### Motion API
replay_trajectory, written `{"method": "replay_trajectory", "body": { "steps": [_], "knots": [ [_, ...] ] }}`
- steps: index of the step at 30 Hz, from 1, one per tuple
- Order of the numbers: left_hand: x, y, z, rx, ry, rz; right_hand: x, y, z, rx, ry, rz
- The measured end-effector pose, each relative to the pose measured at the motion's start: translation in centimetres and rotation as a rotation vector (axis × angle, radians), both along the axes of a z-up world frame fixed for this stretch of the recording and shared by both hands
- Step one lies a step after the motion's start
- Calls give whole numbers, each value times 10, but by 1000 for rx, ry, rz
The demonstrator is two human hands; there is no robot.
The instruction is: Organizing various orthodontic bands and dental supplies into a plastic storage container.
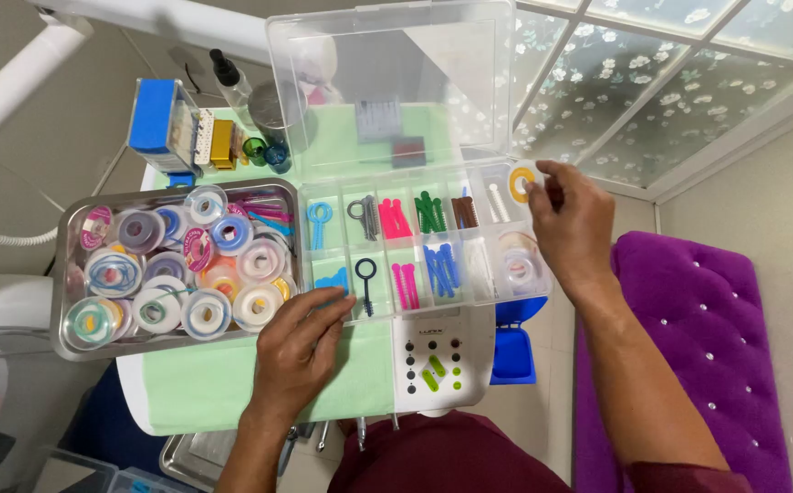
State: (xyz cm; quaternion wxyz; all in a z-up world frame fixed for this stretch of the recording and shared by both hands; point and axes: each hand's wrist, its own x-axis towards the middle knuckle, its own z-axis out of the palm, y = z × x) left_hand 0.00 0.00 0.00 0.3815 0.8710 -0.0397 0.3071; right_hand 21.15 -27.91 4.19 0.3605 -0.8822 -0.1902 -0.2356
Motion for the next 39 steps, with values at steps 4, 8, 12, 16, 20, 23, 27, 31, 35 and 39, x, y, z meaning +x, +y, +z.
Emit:
{"method": "replay_trajectory", "body": {
  "steps": [4,8,12,16,20,23,27,31,35,39],
  "knots": [
    [-3,0,-2,0,-26,15,16,15,-1,-165,-68,76],
    [-7,0,-2,-7,-26,47,29,20,-4,-381,-72,87],
    [-12,1,0,-18,-25,79,37,21,5,-420,91,120],
    [-14,2,0,-33,-22,108,37,18,17,-355,260,117],
    [-15,3,2,-41,-24,132,41,16,17,-277,298,85],
    [-15,4,3,-36,-29,134,46,13,8,-277,245,76],
    [-13,4,3,-35,-39,146,56,11,-5,-301,145,98],
    [-14,6,2,-33,-31,153,56,10,-4,-294,156,96],
    [-15,7,0,-42,-26,161,53,7,-3,-255,179,105],
    [-16,5,3,-49,-31,165,50,7,-5,-248,208,86]
  ]
}}
